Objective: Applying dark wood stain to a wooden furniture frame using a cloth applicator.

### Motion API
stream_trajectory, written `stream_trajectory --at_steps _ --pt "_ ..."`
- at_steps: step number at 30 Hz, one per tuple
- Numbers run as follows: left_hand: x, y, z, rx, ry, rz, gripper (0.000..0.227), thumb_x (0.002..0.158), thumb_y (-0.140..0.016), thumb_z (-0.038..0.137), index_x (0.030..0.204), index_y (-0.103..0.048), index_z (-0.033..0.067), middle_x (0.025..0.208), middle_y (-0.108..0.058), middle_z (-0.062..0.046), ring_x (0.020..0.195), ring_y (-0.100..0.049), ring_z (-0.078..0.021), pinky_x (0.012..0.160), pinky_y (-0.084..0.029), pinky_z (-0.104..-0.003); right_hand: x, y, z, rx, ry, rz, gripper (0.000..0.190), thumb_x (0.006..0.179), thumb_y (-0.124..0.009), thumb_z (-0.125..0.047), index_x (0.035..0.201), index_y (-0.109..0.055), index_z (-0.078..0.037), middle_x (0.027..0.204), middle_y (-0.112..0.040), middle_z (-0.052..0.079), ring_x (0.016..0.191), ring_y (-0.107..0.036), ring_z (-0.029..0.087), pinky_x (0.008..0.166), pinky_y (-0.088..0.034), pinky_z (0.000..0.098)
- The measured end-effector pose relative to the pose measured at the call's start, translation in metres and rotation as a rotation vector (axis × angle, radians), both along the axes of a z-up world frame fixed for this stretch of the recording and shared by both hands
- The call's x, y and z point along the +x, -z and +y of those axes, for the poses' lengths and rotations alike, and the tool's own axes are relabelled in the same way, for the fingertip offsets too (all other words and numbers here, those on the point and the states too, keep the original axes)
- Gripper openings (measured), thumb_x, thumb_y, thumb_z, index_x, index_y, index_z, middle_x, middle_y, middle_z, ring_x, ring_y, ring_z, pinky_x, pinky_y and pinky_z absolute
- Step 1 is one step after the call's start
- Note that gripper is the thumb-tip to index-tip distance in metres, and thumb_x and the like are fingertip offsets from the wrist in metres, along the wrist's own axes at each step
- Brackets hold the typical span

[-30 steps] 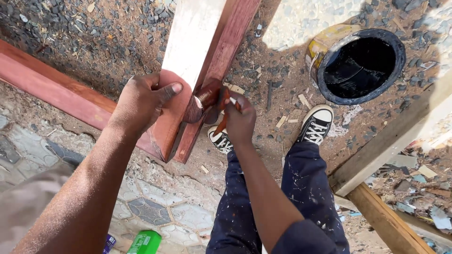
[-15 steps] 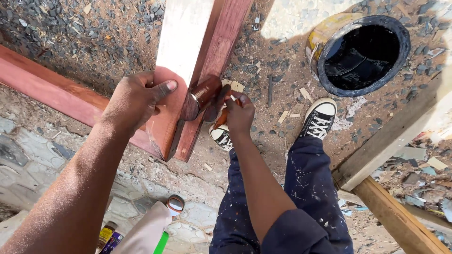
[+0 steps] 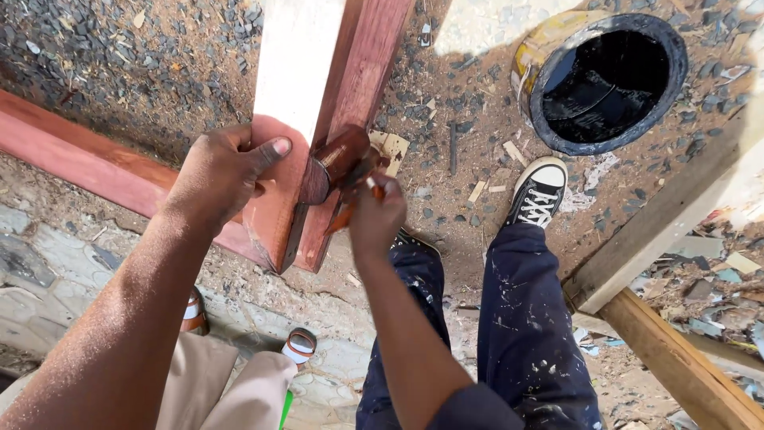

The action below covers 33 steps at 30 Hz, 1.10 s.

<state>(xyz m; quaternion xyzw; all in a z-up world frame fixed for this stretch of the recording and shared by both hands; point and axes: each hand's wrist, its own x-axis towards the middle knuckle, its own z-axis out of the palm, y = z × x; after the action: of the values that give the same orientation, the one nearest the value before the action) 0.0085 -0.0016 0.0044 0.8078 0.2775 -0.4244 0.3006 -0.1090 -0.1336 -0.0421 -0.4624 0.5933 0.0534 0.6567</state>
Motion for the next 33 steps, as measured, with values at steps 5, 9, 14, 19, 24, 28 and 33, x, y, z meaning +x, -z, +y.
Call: stream_trajectory --at_steps 5,9,14,19,24,28,33 --pt "0.006 -0.007 -0.007 0.018 -0.005 0.020 0.028 0.097 -0.078 0.032 0.110 -0.075 0.0068 0.087 -0.067 -0.010 0.077 -0.070 -0.0190 0.065 -0.059 -0.028 -0.047 0.113 -0.005 0.711 0.364 0.157 0.016 0.081 -0.073 -0.001 0.096 -0.067 -0.002 0.074 -0.070 0.014 0.059 -0.068 0.026 0.051 -0.051 0.0318" --pt "0.004 -0.014 -0.013 0.021 -0.015 0.009 0.027 0.097 -0.077 0.031 0.110 -0.074 0.0071 0.086 -0.066 -0.007 0.077 -0.070 -0.0168 0.065 -0.059 -0.025 -0.054 0.053 0.003 1.126 0.403 0.101 0.019 0.082 -0.067 -0.015 0.090 -0.067 0.002 0.069 -0.061 0.012 0.059 -0.059 0.017 0.043 -0.044 0.0231" --pt "0.002 -0.006 -0.006 0.008 -0.018 -0.016 0.031 0.096 -0.079 0.033 0.111 -0.074 0.0061 0.085 -0.065 -0.008 0.078 -0.070 -0.0172 0.064 -0.059 -0.027 -0.044 -0.007 0.001 1.036 0.326 0.022 0.017 0.088 -0.063 -0.010 0.102 -0.065 -0.001 0.076 -0.064 0.017 0.061 -0.060 0.018 0.043 -0.042 0.0218" --pt "0.000 0.002 -0.005 0.008 -0.019 -0.025 0.029 0.092 -0.083 0.038 0.100 -0.076 0.0108 0.078 -0.065 -0.005 0.074 -0.072 -0.0158 0.061 -0.062 -0.025 -0.029 -0.078 -0.011 0.863 -0.071 0.084 0.026 0.077 -0.081 -0.001 0.101 -0.073 0.006 0.068 -0.063 0.015 0.050 -0.062 0.020 0.047 -0.053 0.0248" --pt "0.002 -0.006 -0.007 -0.009 0.041 -0.045 0.032 0.094 -0.082 0.040 0.105 -0.076 0.0107 0.081 -0.068 -0.007 0.075 -0.070 -0.0155 0.060 -0.063 -0.026 -0.017 -0.006 -0.007 0.212 -0.560 0.083 0.019 0.077 -0.083 -0.026 0.094 -0.082 -0.018 0.067 -0.071 0.006 0.063 -0.067 0.017 0.062 -0.049 0.0266" --pt "0.008 -0.008 -0.012 0.007 0.006 -0.038 0.028 0.094 -0.081 0.038 0.106 -0.076 0.0131 0.082 -0.069 -0.005 0.077 -0.070 -0.0126 0.061 -0.062 -0.022 -0.071 -0.020 0.032 0.344 -0.599 0.118 0.019 0.084 -0.075 -0.019 0.098 -0.079 -0.007 0.065 -0.066 0.009 0.061 -0.064 0.018 0.060 -0.048 0.0304" --pt "0.010 -0.016 -0.017 0.044 0.029 0.079 0.023 0.097 -0.074 0.037 0.101 -0.075 0.0142 0.077 -0.065 0.000 0.068 -0.057 -0.0085 0.059 -0.055 -0.026 -0.124 -0.007 0.046 0.691 -0.187 0.187 0.006 0.094 -0.072 -0.011 0.096 -0.074 -0.006 0.052 -0.056 0.007 0.031 -0.034 0.011 0.027 -0.021 0.0300"
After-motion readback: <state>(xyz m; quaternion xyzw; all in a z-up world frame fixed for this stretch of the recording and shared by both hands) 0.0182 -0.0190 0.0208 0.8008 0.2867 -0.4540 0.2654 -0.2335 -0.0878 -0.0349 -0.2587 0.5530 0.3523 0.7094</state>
